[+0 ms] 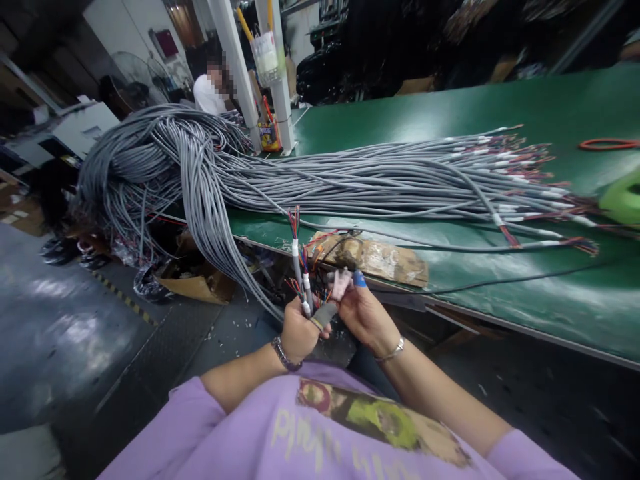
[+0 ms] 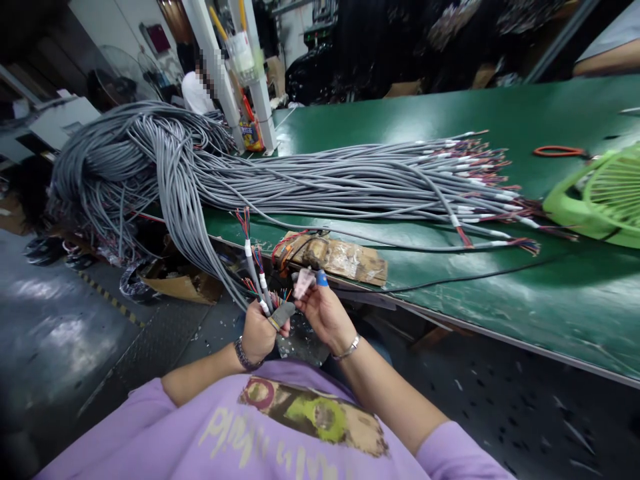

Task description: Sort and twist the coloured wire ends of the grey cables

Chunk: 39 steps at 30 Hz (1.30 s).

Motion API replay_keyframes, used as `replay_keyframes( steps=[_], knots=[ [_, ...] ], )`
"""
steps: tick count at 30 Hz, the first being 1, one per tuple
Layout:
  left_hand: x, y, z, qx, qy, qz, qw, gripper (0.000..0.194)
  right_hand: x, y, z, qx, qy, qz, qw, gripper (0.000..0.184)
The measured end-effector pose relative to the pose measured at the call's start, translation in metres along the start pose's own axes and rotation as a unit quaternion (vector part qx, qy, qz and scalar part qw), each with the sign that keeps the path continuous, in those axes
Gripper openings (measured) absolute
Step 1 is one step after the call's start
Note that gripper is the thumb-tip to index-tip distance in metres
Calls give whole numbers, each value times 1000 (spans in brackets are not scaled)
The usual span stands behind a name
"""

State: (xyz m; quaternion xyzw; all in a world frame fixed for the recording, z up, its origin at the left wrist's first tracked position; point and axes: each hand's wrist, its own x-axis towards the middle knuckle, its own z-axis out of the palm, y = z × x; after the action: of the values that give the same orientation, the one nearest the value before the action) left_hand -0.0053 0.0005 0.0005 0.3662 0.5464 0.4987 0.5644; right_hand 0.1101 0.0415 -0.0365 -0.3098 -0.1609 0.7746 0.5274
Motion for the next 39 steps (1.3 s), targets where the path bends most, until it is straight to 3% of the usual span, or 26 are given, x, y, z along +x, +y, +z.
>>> replay_keyframes(
  steps=[10,19,31,39],
  knots=[
    [-3,-23,-19,-30,-1,-23,999,47,-11,4,-24,20,41,61,997,35],
    [-5,-35,-24,-65,5,-76,995,51,-27,16,-47,-20,60,82,995,32],
    [-16,-36,-30,-84,18,-95,992,55,-49,31,-38,-73,55,68,994,26],
    [-19,-50,-35,-90,-44,-89,991,54,-57,51,-58,-131,66,56,988,29]
  ],
)
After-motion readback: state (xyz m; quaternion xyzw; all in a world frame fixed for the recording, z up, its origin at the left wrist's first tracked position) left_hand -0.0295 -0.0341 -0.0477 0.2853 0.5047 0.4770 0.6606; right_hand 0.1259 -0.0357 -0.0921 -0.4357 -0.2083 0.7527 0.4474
